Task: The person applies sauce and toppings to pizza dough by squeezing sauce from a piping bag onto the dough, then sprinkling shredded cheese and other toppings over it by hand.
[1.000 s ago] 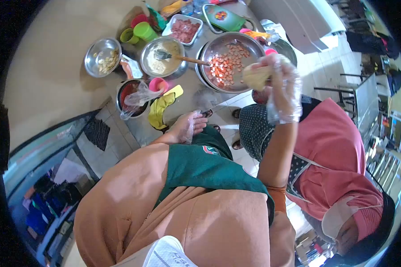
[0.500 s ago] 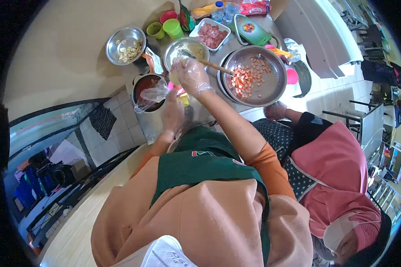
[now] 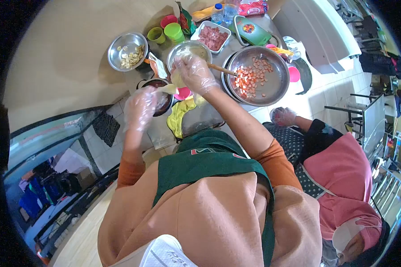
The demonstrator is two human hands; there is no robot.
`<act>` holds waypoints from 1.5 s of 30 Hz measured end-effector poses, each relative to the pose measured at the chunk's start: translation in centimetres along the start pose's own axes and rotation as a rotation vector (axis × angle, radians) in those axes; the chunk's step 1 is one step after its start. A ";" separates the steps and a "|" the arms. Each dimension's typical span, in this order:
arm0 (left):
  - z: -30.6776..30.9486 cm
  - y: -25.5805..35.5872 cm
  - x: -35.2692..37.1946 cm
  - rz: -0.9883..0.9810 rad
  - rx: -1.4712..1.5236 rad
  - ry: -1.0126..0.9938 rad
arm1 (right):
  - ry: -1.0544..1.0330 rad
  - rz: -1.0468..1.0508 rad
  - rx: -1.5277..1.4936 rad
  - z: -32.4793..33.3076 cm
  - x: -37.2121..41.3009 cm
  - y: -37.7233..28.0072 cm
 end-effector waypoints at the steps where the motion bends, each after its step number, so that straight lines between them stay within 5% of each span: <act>1: 1.0 -0.2 0.3 0.012 0.037 -0.023 | -0.014 0.015 0.034 -0.4 0.1 0.8; 6: 5.0 0.8 0.4 0.090 0.201 -0.107 | -0.158 -0.054 0.549 -4.4 0.8 3.5; 7: 5.2 1.2 0.3 0.101 0.235 -0.112 | -0.509 -0.037 0.862 -6.1 1.5 6.2; 9: 5.5 1.4 -0.2 0.107 0.290 -0.098 | -0.364 -0.001 1.163 -6.3 4.7 7.0; 11: 5.7 2.3 -0.8 0.111 0.425 -0.059 | -0.529 -0.142 1.009 -6.8 4.9 6.6; 15: 5.6 8.5 -4.5 0.028 0.720 -0.289 | -0.577 -0.054 0.855 -5.1 5.9 2.6; 18: 5.3 16.3 -7.8 -0.362 0.673 -0.327 | -0.341 0.057 0.755 0.5 9.5 -3.6; 21: 2.7 24.3 -10.3 -0.429 0.677 -0.531 | -0.191 -0.081 0.618 4.6 15.8 -2.2; 24: -1.6 30.5 -11.1 -0.663 0.517 -0.446 | 0.082 -0.167 0.649 6.8 24.6 -2.3; 30: -10.7 41.2 -13.6 -0.827 0.251 -0.548 | 0.476 -0.576 0.677 7.8 38.8 -4.0; 34: -17.5 45.5 -14.6 -1.001 -0.081 -0.434 | 0.698 -0.815 0.583 6.2 44.8 -4.7; 36: -18.3 45.4 -13.9 -0.907 -0.214 -0.340 | 0.745 -0.930 0.505 5.4 47.1 -6.3; 37: -12.8 45.4 -11.0 -0.869 -0.164 -0.257 | 0.793 -0.918 0.530 5.1 48.5 -7.2; 38: -13.3 45.2 -11.7 -0.910 0.170 -0.190 | 0.868 -0.919 0.561 4.7 50.5 -8.4; 41: -1.2 43.8 -3.7 -1.111 1.018 0.204 | 1.139 -1.086 0.694 1.8 57.4 -11.1; 45: 0.6 43.7 5.1 -1.403 1.576 0.302 | 1.634 -1.130 0.751 -1.6 64.1 -15.3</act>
Point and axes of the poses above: each hand's wrist, its own x-axis away from the middle knuckle, its own z-axis out of the back of the hand, y = z × x, the point moved 3 cm from there along -x, towards the middle knuckle, and after that the axes turned 8 degrees about z, right-handed, at the moved point
